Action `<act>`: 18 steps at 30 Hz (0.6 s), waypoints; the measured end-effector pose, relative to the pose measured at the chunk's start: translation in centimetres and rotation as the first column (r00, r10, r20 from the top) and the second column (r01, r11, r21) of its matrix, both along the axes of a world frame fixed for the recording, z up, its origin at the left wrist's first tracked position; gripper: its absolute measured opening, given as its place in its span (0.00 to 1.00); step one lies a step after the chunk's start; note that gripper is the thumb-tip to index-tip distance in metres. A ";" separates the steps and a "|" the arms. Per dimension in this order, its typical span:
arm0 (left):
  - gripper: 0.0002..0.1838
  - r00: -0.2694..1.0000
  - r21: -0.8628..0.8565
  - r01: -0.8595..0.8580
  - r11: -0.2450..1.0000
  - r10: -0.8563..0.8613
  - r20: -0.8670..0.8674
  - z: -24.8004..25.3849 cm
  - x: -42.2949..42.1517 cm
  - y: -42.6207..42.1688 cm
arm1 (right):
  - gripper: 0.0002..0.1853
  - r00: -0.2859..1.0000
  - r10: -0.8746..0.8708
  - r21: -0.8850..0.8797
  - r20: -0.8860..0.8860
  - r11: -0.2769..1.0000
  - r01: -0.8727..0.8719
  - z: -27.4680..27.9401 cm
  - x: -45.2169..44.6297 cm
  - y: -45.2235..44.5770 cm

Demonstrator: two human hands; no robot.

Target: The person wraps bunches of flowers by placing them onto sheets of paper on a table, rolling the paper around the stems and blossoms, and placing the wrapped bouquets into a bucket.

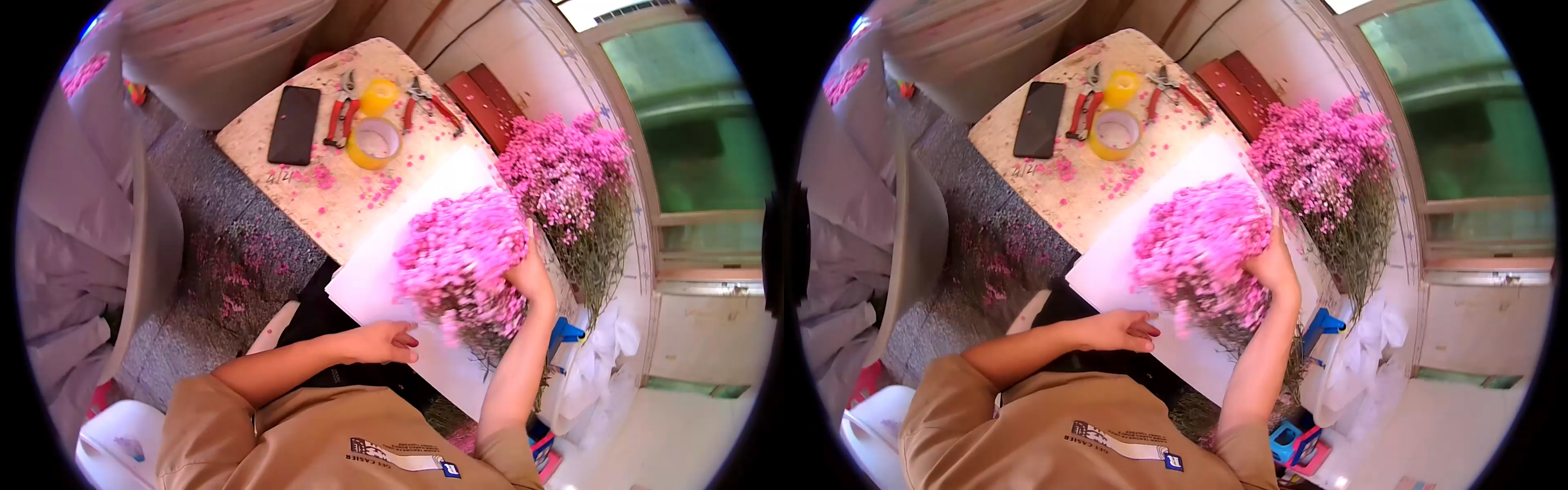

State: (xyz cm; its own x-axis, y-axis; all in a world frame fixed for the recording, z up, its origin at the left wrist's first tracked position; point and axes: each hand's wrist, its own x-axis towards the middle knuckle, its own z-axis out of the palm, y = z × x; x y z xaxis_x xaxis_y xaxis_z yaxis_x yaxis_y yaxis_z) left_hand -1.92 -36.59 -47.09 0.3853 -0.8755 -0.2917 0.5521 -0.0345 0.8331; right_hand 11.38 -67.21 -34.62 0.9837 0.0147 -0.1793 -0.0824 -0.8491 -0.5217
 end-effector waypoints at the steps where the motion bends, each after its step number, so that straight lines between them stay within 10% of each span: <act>1: 0.49 0.970 -0.039 -0.111 0.993 0.100 -0.222 -0.2 -0.2 0.4 | 0.62 0.999 0.025 0.052 -0.033 0.998 -0.023 -1.1 1.1 -1.1; 5: 0.51 0.915 -0.102 -0.289 0.952 0.243 -0.323 2.6 1.6 -0.1 | 0.49 0.977 0.189 -0.011 -0.096 0.982 -0.190 -5.6 3.1 -6.3; 9: 0.47 0.860 -0.171 -0.362 0.917 0.257 -0.441 3.2 3.6 -2.6 | 0.53 0.962 0.077 0.295 -0.263 0.956 0.004 -1.0 -2.9 1.2; 12: 0.46 0.852 -0.227 -0.422 0.878 0.299 -0.429 2.9 4.2 -4.4 | 0.56 0.992 0.111 0.246 -0.059 0.965 -0.093 1.8 -7.3 3.2; 14: 0.48 0.908 -0.254 -0.343 0.904 0.249 -0.337 4.0 5.3 -4.4 | 0.58 0.967 0.174 -0.144 0.187 0.978 -0.148 4.7 -9.8 5.0; 18: 0.47 0.988 -0.379 -0.085 0.922 0.128 0.089 5.1 10.8 -6.1 | 0.68 0.793 0.050 -0.285 0.607 0.945 0.158 5.2 -15.3 7.4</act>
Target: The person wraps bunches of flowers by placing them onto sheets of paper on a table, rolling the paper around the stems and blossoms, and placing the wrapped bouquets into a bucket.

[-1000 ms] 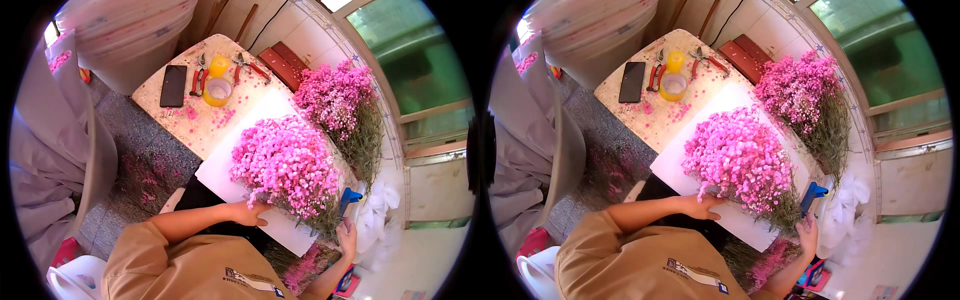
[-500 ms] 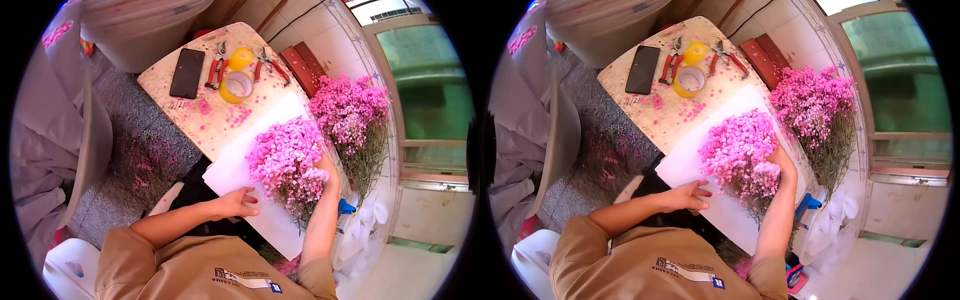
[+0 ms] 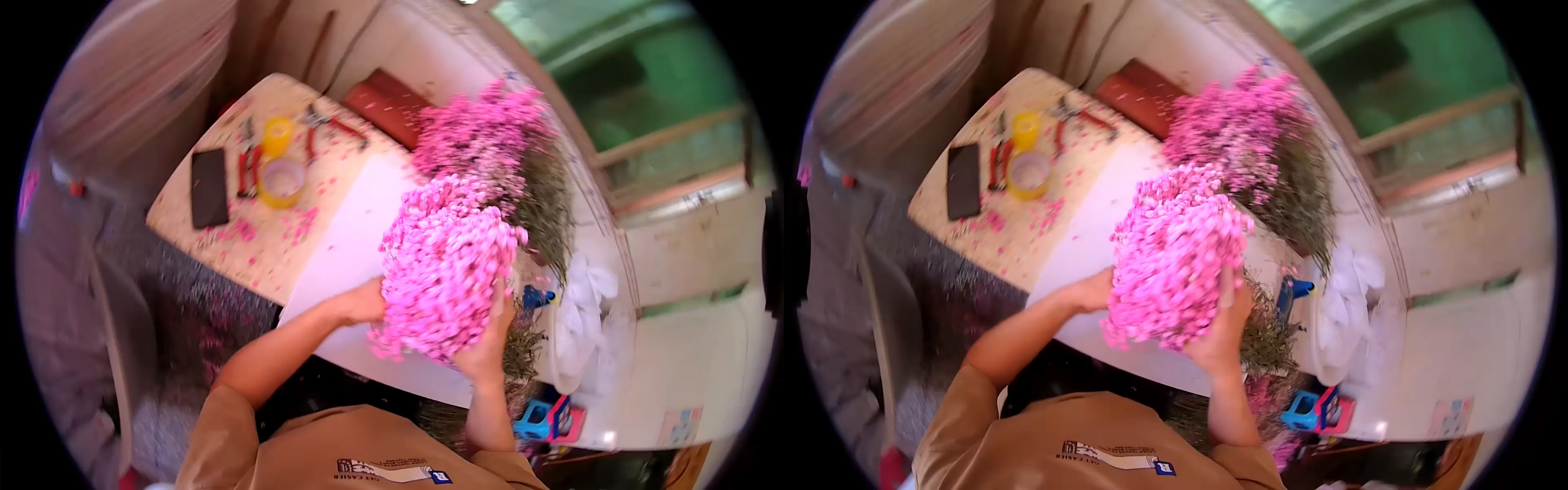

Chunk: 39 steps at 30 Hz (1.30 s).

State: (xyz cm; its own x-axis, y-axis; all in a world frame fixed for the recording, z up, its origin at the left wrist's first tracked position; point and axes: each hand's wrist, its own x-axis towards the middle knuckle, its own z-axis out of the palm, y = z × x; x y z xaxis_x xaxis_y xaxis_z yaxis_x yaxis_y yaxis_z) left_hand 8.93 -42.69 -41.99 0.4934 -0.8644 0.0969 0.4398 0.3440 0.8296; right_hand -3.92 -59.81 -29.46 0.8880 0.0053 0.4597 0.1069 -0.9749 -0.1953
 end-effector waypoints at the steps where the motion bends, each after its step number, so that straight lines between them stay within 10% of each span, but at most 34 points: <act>1: 0.45 0.980 -0.018 0.012 1.000 -0.008 0.198 0.1 2.2 -0.9 | 0.70 0.997 0.007 -0.038 0.081 0.999 -0.004 -0.9 -0.7 0.4; 5: 0.40 0.521 -0.182 -0.034 0.983 0.173 0.836 1.7 10.4 -3.1 | 0.65 0.993 0.043 -0.116 0.112 0.993 -0.030 -4.3 -4.2 3.0; 7: 0.32 0.574 0.246 -0.280 0.928 -0.044 0.817 4.6 12.5 -3.0 | 0.55 0.985 0.020 -0.074 -0.171 0.997 -0.033 -5.7 -6.3 4.5; 8: 0.28 -0.306 -0.140 -0.521 0.842 -0.032 0.951 4.0 12.7 -2.0 | 0.53 0.952 0.057 -0.037 -0.300 0.997 -0.072 -6.4 -6.7 5.0; 9: 0.28 -0.418 -0.121 -0.520 0.846 -0.128 0.899 4.7 12.6 -0.8 | 0.52 0.900 0.105 0.012 -0.423 0.994 -0.110 -7.0 -7.0 5.7; 17: 0.29 -0.119 0.150 -0.614 0.775 -0.279 0.953 -0.2 9.7 2.4 | 0.41 0.864 0.283 0.219 -0.416 0.954 -0.208 -6.7 -8.6 5.1; 23: 0.26 -0.009 0.184 -0.609 0.772 -0.239 0.971 4.3 8.5 2.3 | 0.26 0.931 0.295 0.421 0.216 0.832 -0.362 -1.0 -12.2 -0.6; 25: 0.26 -0.288 0.100 -0.563 0.821 -0.308 0.907 0.2 12.4 4.0 | 0.25 0.961 0.023 0.275 0.277 0.956 -0.102 -1.1 -14.0 -2.6; 27: 0.25 -0.204 0.166 -0.534 0.829 -0.317 0.926 1.6 12.2 4.5 | 0.26 0.968 -0.192 0.208 0.159 0.965 0.158 -3.8 -14.4 -4.2; 33: 0.22 -0.402 0.091 -0.672 0.735 -0.465 0.788 10.1 11.0 3.0 | 0.28 0.987 -0.160 0.231 0.021 0.961 0.151 -12.6 -15.6 -4.8; 39: 0.16 -0.275 -0.176 -0.486 0.856 0.042 0.961 19.8 -0.3 -9.0 | 0.25 0.977 -0.201 0.249 0.073 0.952 0.178 -14.1 -15.5 -4.4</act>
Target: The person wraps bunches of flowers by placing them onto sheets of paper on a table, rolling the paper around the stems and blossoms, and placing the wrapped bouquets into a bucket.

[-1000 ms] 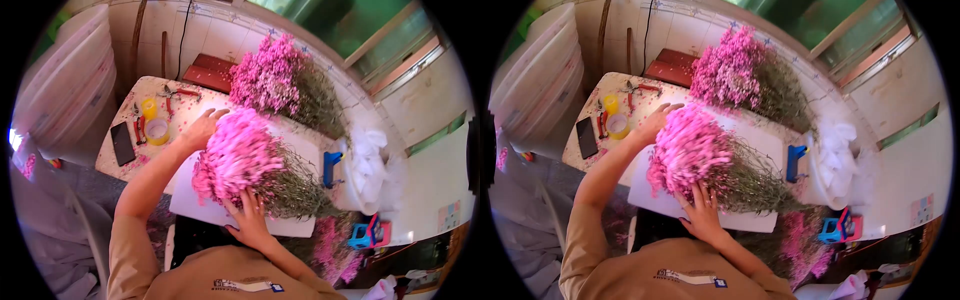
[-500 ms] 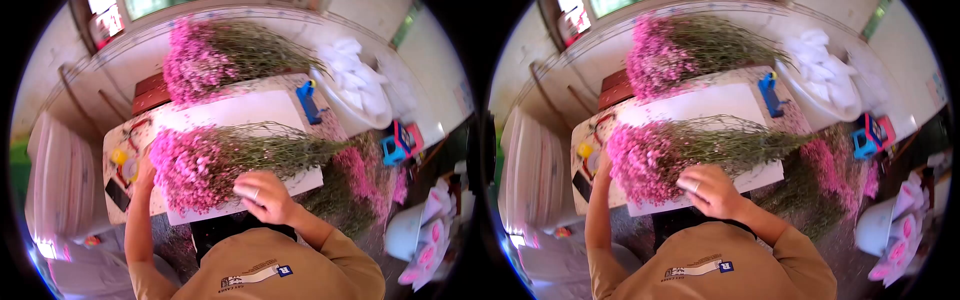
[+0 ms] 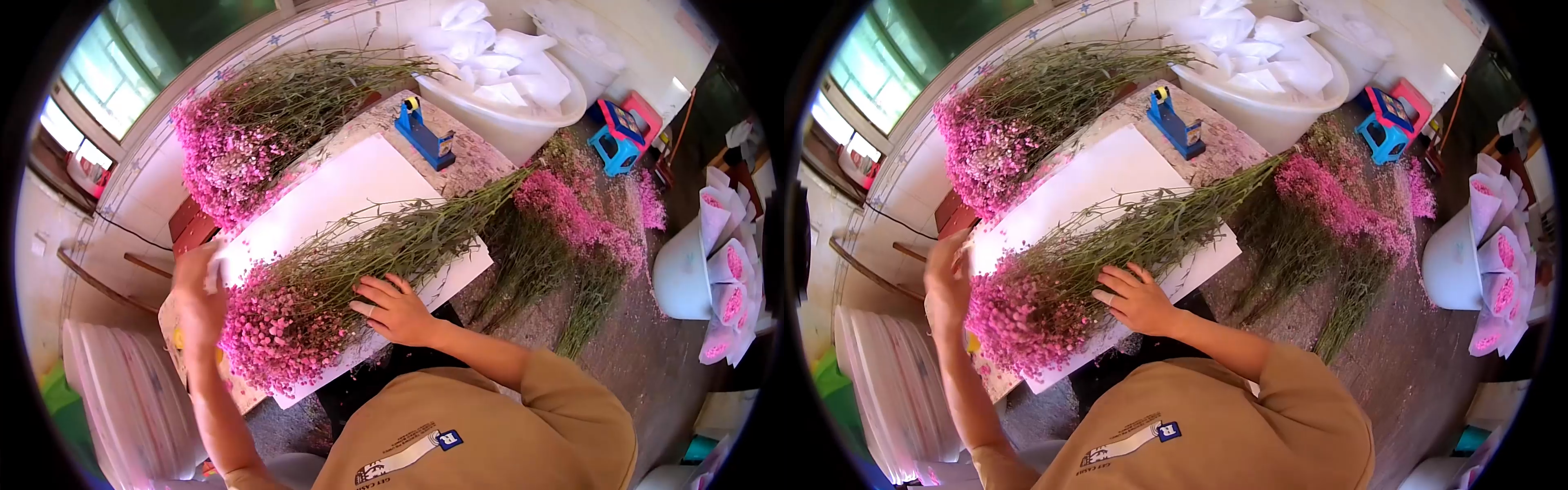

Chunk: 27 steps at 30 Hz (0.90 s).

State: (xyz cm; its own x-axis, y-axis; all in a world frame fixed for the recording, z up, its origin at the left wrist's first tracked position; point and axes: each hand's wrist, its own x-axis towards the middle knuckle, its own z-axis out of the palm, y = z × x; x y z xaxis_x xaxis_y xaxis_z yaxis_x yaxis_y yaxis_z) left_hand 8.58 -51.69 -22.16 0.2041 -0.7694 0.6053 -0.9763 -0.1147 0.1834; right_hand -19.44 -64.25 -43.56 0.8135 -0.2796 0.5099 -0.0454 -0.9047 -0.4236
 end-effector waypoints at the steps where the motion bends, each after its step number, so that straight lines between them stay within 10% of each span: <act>1: 0.17 0.989 0.086 0.149 0.985 -0.148 -0.021 -0.1 -3.0 -2.2 | 0.25 1.000 -0.003 -0.009 0.011 1.000 0.003 0.0 0.0 0.0; 8: 0.10 0.937 0.650 0.265 0.713 -0.350 0.002 -8.8 -13.5 -14.5 | 0.27 0.999 0.037 0.046 -0.003 0.998 -0.037 0.3 -1.4 -0.1; 13: 0.08 0.939 0.477 0.341 0.810 -0.314 -0.137 -7.7 -12.7 -15.2 | 0.24 0.940 0.059 0.118 0.335 0.988 -0.104 2.7 -5.0 -2.4; 16: 0.06 0.949 0.368 0.311 0.877 -0.265 -0.170 -4.5 -13.0 -14.4 | 0.25 0.890 -0.236 0.103 0.390 0.972 0.213 3.0 -7.6 -6.6; 20: 0.05 0.954 0.276 0.297 0.914 -0.272 -0.126 -2.4 -13.7 -13.9 | 0.27 0.722 -0.627 0.016 0.292 0.758 0.652 1.8 -9.5 -15.0; 27: 0.05 0.944 0.254 0.329 0.909 -0.323 -0.067 -2.1 -15.1 -14.5 | 0.26 0.789 -0.595 -0.039 0.152 0.794 0.607 1.6 -8.8 -19.6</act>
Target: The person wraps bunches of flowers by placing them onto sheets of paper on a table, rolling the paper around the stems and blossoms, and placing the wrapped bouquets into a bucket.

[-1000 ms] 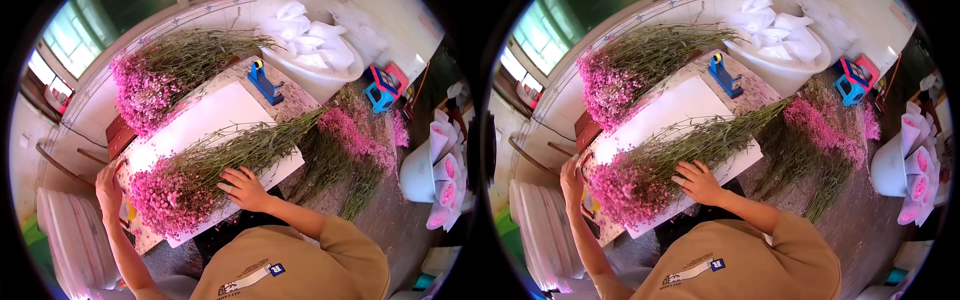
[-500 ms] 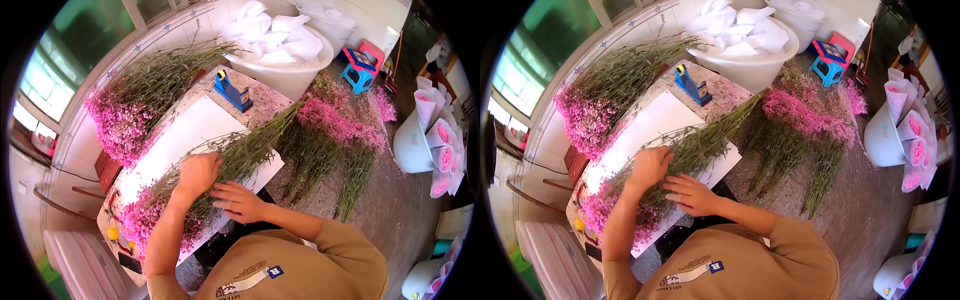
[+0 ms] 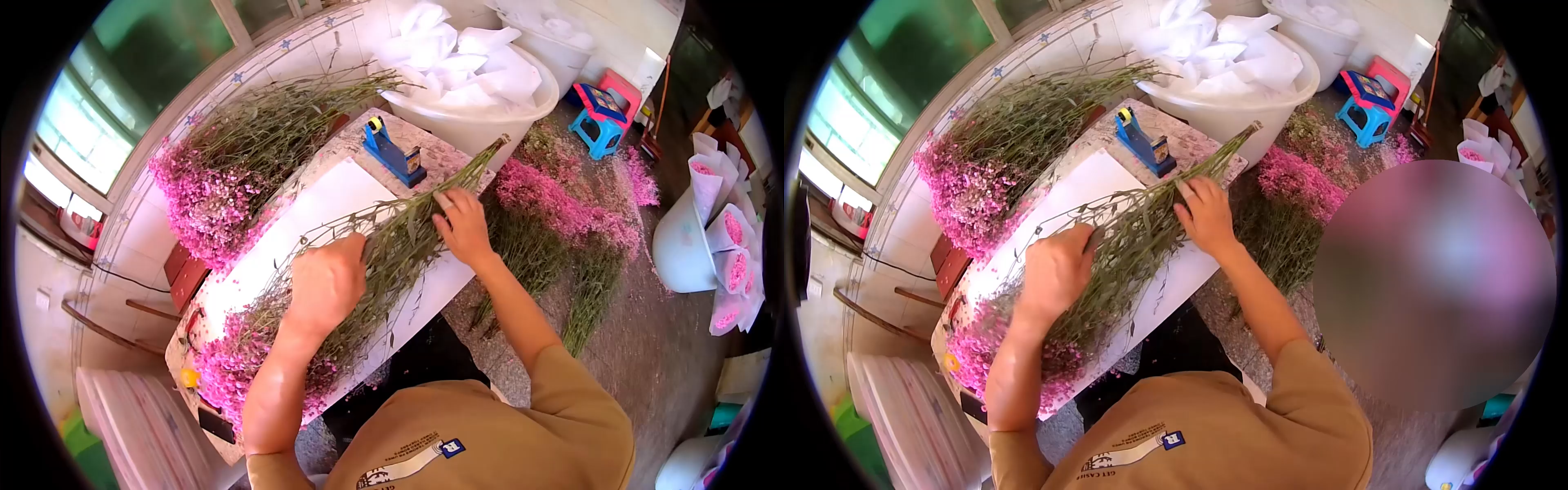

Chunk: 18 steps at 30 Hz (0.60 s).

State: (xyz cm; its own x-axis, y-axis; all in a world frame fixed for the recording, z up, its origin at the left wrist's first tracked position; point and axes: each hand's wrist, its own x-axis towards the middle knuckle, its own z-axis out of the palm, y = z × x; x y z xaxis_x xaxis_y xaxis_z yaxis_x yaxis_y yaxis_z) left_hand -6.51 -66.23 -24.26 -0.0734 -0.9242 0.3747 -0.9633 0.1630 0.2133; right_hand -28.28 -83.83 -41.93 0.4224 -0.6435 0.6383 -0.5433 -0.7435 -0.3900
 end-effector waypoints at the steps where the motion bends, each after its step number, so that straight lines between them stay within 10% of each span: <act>1: 0.05 1.000 0.008 -0.011 1.000 0.011 0.002 -0.2 -0.4 -0.1 | 0.26 0.996 -0.068 -0.070 -0.064 0.995 0.064 0.7 0.2 -0.5; 18: 0.08 0.993 0.381 -0.104 0.919 0.076 0.089 -8.5 -3.8 -7.1 | 0.29 0.844 -0.114 0.084 -0.524 0.979 0.185 -5.8 1.5 -6.7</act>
